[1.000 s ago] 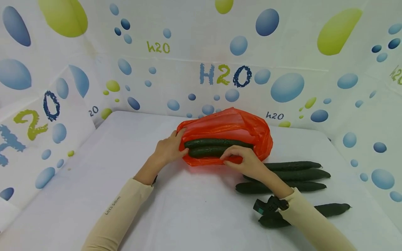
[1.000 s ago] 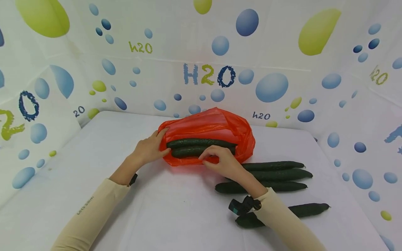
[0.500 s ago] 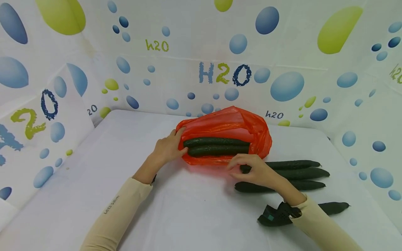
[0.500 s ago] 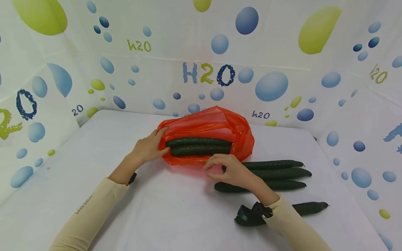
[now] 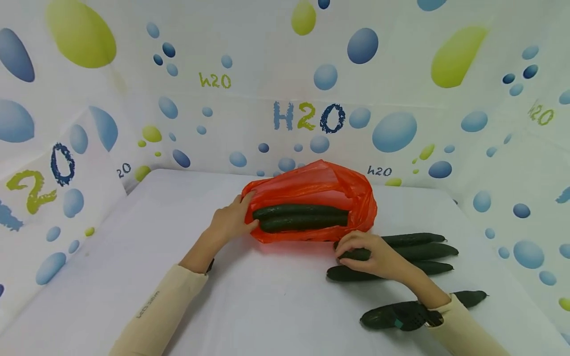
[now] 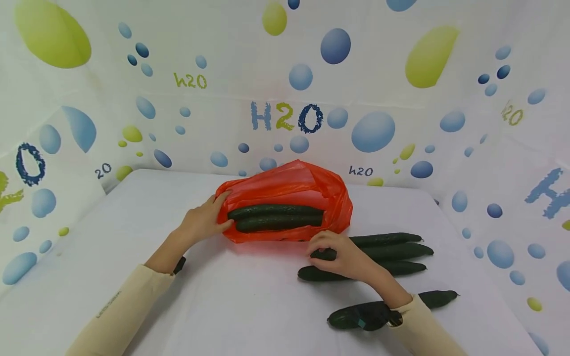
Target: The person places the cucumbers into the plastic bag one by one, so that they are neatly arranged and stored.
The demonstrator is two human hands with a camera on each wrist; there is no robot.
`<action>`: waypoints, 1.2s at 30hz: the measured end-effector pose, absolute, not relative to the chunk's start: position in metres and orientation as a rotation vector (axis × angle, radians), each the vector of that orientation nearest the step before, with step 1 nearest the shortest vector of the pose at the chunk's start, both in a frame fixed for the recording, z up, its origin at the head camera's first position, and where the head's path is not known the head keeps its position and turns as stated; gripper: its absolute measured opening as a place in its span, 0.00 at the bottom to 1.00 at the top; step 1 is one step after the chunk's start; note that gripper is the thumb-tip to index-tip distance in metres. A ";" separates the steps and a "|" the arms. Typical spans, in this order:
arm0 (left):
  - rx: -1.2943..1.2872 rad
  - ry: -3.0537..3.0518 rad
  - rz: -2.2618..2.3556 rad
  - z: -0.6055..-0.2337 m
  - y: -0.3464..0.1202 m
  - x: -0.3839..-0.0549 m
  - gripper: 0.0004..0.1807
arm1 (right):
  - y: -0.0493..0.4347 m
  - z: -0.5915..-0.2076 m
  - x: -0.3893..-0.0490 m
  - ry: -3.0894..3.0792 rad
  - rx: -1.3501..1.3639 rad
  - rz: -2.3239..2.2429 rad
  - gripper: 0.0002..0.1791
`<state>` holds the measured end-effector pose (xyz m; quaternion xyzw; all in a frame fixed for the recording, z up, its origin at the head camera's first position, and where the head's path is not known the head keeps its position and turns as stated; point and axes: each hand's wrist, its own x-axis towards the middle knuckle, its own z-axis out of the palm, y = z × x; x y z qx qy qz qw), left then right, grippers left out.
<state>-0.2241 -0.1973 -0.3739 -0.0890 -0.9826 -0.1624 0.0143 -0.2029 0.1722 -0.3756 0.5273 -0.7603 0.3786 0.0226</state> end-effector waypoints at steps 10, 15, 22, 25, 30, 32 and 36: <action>-0.287 -3.036 -0.522 -0.376 -0.197 -0.223 0.44 | 0.204 -0.384 -0.195 -2.647 1.474 1.058 0.12; -0.296 -3.040 -0.519 -0.376 -0.196 -0.224 0.44 | 0.213 -0.389 -0.191 -2.704 1.432 1.061 0.13; -0.304 -3.037 -0.482 -0.380 -0.199 -0.222 0.43 | 0.219 -0.393 -0.194 -2.695 1.438 0.990 0.14; -0.304 -3.028 -0.480 -0.382 -0.200 -0.223 0.43 | 0.220 -0.393 -0.194 -2.720 1.426 0.950 0.15; -0.306 -3.026 -0.475 -0.383 -0.199 -0.223 0.43 | 0.220 -0.392 -0.193 -2.777 1.394 0.918 0.17; -0.301 -3.028 -0.475 -0.382 -0.199 -0.223 0.43 | 0.221 -0.391 -0.192 -2.800 1.397 0.920 0.18; -0.300 -3.030 -0.479 -0.382 -0.198 -0.224 0.43 | 0.224 -0.386 -0.191 -2.836 1.429 0.917 0.21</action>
